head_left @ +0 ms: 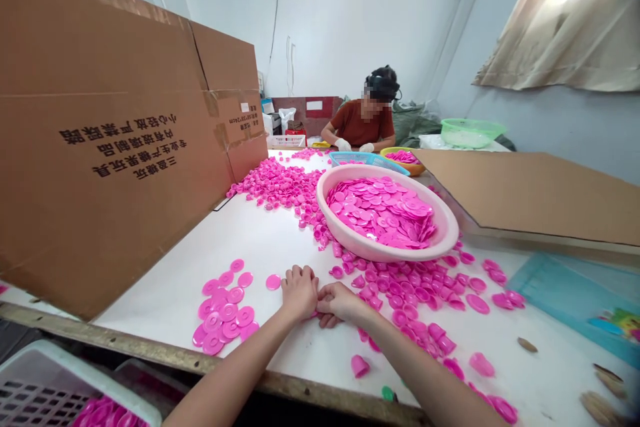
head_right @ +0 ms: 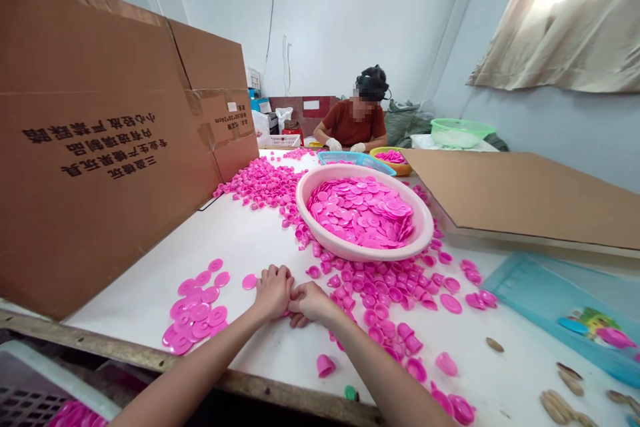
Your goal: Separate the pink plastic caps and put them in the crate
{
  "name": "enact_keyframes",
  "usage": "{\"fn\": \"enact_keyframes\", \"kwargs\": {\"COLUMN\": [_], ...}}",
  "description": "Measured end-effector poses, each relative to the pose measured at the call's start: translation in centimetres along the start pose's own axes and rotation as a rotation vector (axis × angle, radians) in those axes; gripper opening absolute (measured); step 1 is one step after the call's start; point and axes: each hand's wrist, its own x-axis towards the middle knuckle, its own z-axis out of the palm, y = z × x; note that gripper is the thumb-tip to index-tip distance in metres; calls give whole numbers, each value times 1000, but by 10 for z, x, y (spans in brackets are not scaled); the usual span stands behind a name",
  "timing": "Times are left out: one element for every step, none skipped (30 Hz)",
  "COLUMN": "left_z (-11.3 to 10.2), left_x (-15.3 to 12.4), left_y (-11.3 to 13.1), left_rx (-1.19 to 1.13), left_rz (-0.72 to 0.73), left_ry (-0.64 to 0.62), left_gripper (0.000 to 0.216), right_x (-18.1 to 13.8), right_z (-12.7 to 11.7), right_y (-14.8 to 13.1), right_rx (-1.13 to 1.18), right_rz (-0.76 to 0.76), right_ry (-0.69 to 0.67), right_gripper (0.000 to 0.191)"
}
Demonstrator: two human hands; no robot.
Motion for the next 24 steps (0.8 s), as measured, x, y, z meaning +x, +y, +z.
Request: {"fn": "enact_keyframes", "kwargs": {"left_z": [0, 1, 1, 1, 2, 2, 3, 3, 4, 4, 3, 3, 2, 1, -1, -2, -4, -6, -9, -14, -20, -28, -39, -52], "left_x": [-1, -1, -1, -1, -1, 0, 0, 1, 2, 3, 4, 4, 4, 4, 3, 2, 0, -3, -8, -13, -21, -30, -41, -54], "left_y": [-1, -1, -2, -2, -3, -3, -3, -3, -3, -3, -3, -3, -2, -1, 0, 2, 4, 6, 6, 4, -1, -10, -24, -43], "left_rx": [-8, -19, -30, -40, -47, -51, -55, -56, -55, -51, -43, -28, -10, 11, 30, 46, 53, 47, 27, -3, -40, -77, -108, -125], "left_rz": [4, 4, 2, -2, -8, -11, -12, -9, -3, 5, 11, 15, 21, 31, 46, 63, 77, 85, 88, 86, 81, 76, 59, 19], "left_ry": [4, 8, 12, 16, 17, 14, 10, 9, 12, 19, 29, 41, 53, 66, 76, 78, 65, 39, 5, -29, -51, -52, -31, 9], "left_gripper": [27, 27, 27, 27, 27, 27, 26, 24, 22, 22, 22, 22, 22, 22, 21, 21, 21, 23, 27, 30, 32, 32, 30, 28], "right_x": [2, 4, 7, 10, 13, 15, 17, 17, 17, 16, 14, 12, 9, 7, 4, 1, -2, -6, -9, -13, -17, -21, -24, -26], "right_z": [-3, -5, -7, -8, -8, -9, -8, -8, -7, -6, -5, -4, -2, 0, 3, 6, 10, 15, 19, 24, 28, 30, 30, 28], "right_y": [-2, -3, -4, -4, -4, -3, -2, -1, 0, 0, 0, -1, -2, -3, -4, -5, -6, -6, -6, -5, -5, -5, -5, -5], "right_rx": [1, 2, -1, -5, -7, -2, 10, 29, 51, 70, 82, 85, 79, 67, 50, 27, 0, -31, -64, -101, -143, -196, -262, -345], "right_rz": [19, 36, 52, 65, 78, 85, 88, 88, 85, 82, 81, 77, 74, 69, 61, 47, 24, -9, -48, -92, -141, -206, -285, -372], "right_ry": [-36, -74, -108, -132, -146, -151, -152, -149, -144, -138, -129, -114, -92, -65, -35, -1, 35, 67, 81, 68, 43, 25, 35, 87], "right_gripper": [8, 8, 9, 10, 11, 11, 11, 11, 11, 11, 11, 11, 11, 12, 12, 12, 12, 12, 13, 14, 16, 18, 19, 22]}}
